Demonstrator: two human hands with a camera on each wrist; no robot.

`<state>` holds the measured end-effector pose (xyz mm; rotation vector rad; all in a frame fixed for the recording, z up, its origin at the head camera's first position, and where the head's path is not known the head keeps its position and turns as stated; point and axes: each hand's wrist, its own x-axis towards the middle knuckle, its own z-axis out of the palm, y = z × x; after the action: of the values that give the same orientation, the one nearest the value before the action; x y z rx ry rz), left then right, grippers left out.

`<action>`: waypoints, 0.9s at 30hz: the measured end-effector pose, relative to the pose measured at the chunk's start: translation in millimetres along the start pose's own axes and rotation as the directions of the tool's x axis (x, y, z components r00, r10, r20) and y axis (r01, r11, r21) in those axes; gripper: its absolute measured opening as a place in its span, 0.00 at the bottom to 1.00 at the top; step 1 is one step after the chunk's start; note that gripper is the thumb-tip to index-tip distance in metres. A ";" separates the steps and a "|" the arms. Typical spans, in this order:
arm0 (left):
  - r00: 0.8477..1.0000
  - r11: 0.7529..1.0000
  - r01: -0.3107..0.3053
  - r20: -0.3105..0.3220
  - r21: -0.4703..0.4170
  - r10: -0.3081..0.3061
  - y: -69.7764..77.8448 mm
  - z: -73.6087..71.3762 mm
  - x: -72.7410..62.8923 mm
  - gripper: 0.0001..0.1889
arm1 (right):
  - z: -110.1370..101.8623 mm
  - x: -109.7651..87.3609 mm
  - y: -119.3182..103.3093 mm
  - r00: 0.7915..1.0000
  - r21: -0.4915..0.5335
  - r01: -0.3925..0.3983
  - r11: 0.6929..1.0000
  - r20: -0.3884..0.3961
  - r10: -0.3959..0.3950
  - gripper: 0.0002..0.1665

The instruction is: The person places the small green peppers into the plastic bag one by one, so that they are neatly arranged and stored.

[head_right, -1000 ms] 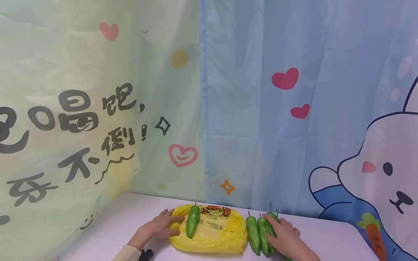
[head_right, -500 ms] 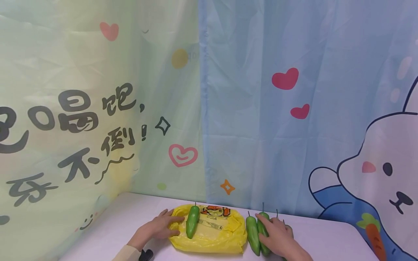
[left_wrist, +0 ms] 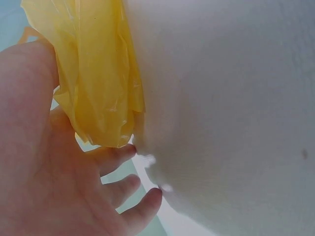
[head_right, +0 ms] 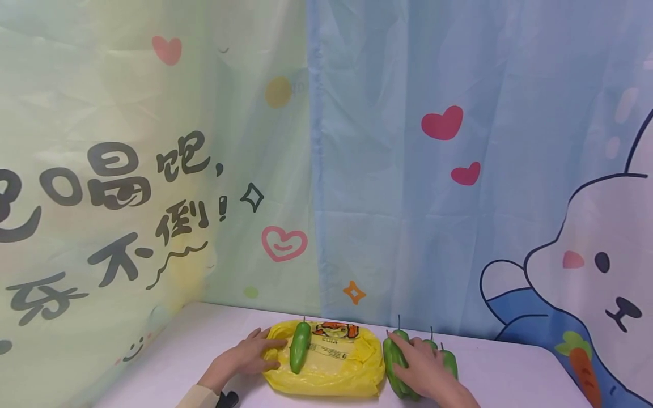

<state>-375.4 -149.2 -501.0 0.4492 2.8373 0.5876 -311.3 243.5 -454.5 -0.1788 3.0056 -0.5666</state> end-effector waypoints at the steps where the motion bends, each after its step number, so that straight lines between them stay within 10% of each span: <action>1: 1.000 1.000 0.001 0.000 0.000 -0.001 0.5 -0.4 -0.7 0.26 | 0.2 -0.1 -1.0 1.000 0.003 0.002 1.000 0.002 -0.002 0.36; 27: 1.000 1.000 -0.002 -0.006 -0.014 0.002 0.1 -1.0 -2.5 0.26 | 2.1 8.2 -32.4 0.998 0.034 0.051 0.998 0.027 -0.052 0.37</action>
<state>-373.3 -150.3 -499.8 0.4491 2.8368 0.6101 -316.0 211.7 -445.1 -0.2601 2.9701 -0.6124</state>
